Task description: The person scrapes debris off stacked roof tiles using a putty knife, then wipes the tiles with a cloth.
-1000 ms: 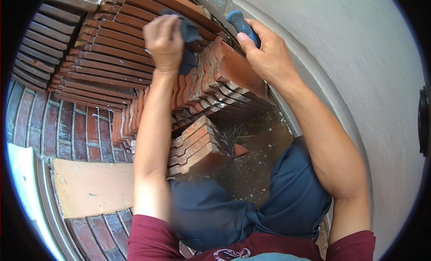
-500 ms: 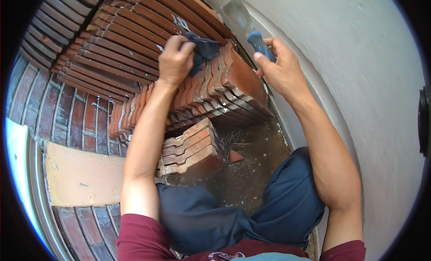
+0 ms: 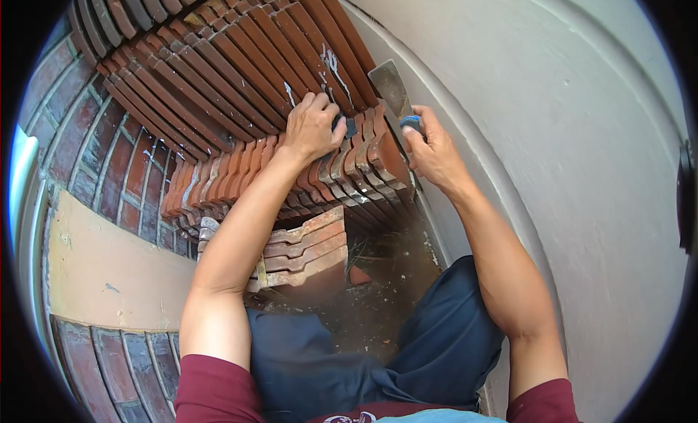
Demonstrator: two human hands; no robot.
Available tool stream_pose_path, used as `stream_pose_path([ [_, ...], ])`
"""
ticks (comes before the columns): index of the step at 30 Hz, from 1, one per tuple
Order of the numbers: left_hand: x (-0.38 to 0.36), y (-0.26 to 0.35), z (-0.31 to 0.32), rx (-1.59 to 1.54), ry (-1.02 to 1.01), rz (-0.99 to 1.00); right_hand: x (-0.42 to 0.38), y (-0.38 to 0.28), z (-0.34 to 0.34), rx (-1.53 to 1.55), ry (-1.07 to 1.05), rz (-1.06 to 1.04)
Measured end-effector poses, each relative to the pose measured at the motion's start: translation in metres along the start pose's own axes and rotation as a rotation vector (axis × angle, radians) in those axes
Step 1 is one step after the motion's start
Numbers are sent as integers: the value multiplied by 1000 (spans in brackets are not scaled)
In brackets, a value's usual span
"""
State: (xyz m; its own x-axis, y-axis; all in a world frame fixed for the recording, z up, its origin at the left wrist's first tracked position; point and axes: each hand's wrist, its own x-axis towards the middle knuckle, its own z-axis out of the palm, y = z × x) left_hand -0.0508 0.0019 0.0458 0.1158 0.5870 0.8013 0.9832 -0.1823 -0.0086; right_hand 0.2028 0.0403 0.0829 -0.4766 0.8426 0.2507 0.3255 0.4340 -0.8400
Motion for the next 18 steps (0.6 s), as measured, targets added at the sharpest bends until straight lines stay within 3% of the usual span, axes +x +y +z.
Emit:
stream_pose_path([
  [5,5,10,-2,-107,82,-36,11,-27,10,284,-46,82],
  [8,4,20,-4,-58,181,20,39,-57,12,148,-119,25],
  [11,-2,28,4,-5,152,39,71,-60,21,-14,-110,-223],
  [14,-7,32,14,-28,150,48,86,-51,41,169,-62,-276],
  [18,-12,23,25,23,142,53,91,-27,52,189,-69,-218],
])
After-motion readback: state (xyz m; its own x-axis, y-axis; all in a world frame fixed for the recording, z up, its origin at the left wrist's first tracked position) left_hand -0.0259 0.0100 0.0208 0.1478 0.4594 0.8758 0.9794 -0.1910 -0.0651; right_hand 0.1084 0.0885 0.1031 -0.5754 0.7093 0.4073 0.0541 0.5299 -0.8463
